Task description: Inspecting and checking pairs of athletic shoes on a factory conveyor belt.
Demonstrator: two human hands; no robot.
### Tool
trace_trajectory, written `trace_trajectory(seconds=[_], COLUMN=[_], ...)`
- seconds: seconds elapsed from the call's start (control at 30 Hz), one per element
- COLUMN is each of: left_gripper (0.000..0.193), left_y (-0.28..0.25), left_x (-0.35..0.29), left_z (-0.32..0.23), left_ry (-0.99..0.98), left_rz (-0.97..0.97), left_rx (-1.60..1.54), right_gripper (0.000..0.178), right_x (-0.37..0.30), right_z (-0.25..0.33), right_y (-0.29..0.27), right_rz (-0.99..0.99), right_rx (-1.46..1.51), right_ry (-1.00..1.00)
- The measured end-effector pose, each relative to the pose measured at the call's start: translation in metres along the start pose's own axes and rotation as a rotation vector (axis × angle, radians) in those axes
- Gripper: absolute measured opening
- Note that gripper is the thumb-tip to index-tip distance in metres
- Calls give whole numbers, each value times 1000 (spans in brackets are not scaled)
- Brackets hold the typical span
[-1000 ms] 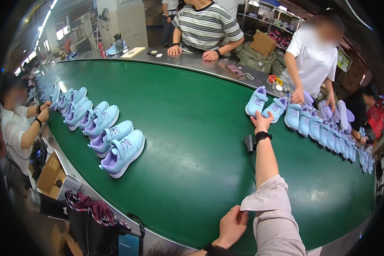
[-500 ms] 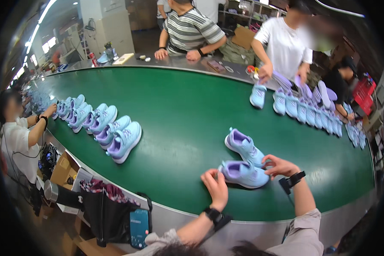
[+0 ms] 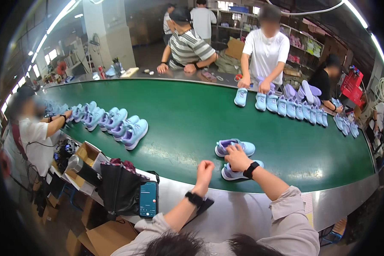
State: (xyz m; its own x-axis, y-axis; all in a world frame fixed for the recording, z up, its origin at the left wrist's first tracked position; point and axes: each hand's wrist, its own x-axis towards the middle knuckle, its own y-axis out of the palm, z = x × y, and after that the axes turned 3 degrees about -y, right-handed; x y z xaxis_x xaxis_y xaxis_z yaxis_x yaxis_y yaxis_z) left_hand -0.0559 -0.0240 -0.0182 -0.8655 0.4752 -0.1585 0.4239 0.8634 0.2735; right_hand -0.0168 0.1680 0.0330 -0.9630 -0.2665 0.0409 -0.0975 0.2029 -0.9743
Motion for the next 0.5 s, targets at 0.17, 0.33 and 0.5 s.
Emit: trace_trajectory(seconds=[0.17,0.33,0.5], left_gripper=[18,30,50], left_y=[-55,-73,-53], left_x=[-112,-159,-178], left_z=[-38,-24,-15], left_ry=[-253,-259,-221], left_rz=[293,49,10], left_rx=[41,201,287], right_gripper=[19,22,27], right_x=[-24,-74,-134], right_z=[28,83,141], right_y=[-31,-87,-90], right_rz=[-170,-188,-452], right_rx=[182,438,444], right_ry=[-93,-294,-145])
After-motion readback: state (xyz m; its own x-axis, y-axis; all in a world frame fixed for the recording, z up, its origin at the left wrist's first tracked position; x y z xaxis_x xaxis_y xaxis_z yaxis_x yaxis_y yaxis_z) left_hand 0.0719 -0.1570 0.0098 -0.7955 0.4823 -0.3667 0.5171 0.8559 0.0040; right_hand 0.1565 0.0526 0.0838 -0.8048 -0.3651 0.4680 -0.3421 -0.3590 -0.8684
